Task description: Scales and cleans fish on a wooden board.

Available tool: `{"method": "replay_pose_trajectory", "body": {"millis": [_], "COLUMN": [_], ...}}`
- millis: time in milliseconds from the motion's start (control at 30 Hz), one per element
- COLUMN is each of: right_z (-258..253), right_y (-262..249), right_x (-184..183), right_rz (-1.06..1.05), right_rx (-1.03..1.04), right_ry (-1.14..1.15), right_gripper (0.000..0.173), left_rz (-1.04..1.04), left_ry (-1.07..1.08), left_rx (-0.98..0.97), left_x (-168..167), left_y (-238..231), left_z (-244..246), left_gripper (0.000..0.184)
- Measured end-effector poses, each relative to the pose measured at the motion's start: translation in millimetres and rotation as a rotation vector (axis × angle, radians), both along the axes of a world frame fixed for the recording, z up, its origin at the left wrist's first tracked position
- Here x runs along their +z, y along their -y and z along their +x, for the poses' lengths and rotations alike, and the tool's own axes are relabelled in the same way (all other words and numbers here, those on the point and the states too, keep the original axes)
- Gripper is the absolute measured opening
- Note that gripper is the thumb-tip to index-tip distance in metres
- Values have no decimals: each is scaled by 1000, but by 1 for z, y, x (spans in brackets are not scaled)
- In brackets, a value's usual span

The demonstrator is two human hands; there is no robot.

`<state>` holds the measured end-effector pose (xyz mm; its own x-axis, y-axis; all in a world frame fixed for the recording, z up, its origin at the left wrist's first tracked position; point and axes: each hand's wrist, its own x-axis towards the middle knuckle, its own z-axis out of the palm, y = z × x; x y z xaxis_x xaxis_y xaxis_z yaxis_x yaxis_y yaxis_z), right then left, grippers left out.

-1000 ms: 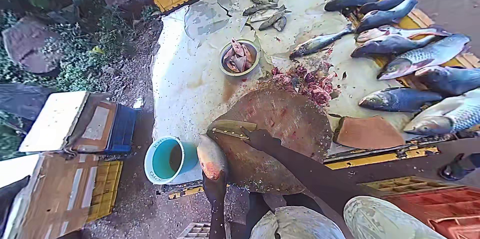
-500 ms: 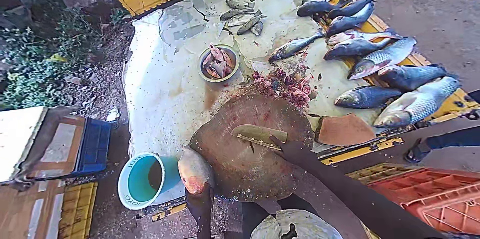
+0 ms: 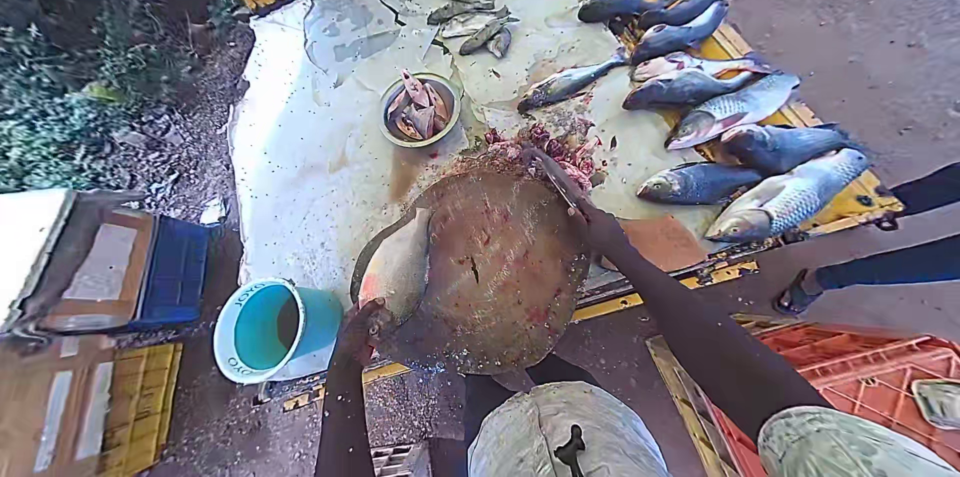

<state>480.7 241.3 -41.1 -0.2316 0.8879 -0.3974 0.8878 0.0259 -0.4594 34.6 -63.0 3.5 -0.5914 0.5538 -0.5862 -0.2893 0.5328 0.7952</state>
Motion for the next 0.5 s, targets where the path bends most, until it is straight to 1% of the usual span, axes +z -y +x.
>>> {"method": "replay_pose_trajectory", "body": {"millis": [33,67,100,133,167,200,233,267,300,367,400,433,467,500], "right_z": [10,16,23,34,42,51,56,55,53,51,51,44,36,31], "right_y": [3,16,27,46,79,118,147,168,183,213,223,224,220,213], "right_x": [4,13,27,36,43,49,56,60,63,73,81,86,88,93], "right_rz": [-11,-31,-28,-18,-56,-131,-206,-242,-256,-247,-241,-223,-198,-184], "right_rx": [-49,-83,-104,-122,-158,-209,-258,-310,-363,-427,-424,-389,-323,-247], "right_ry": [-92,-198,-300,-402,-512,-623,-723,-805,-867,-929,-938,-958,-971,-958], "right_gripper": [60,60,58,58,60,63,64,65,65,56,53,51,50,48], "left_rz": [-165,-302,-385,-455,-512,-554,-560,-538,-491,-351,-351,-601,-618,-536], "left_ry": [-187,-406,-595,-771,-906,-1016,-1134,-1212,-1228,-1271,-1237,-967,-834,-723], "left_rx": [-103,-241,-374,-479,-535,-537,-507,-507,-546,-639,-710,-987,-1034,-1016], "left_x": [-12,-18,-24,-38,-52,-67,-79,-84,-85,-84,-67,-12,13,16], "left_y": [-2,-9,-22,-36,-43,-40,-43,-62,-90,-133,-151,-184,-211,-227], "left_z": [-5,-12,-9,5,23,42,54,55,56,82,106,124,137,148], "left_gripper": [34,49,71,92,110,123,127,124,120,115,111,106,99,93]}}
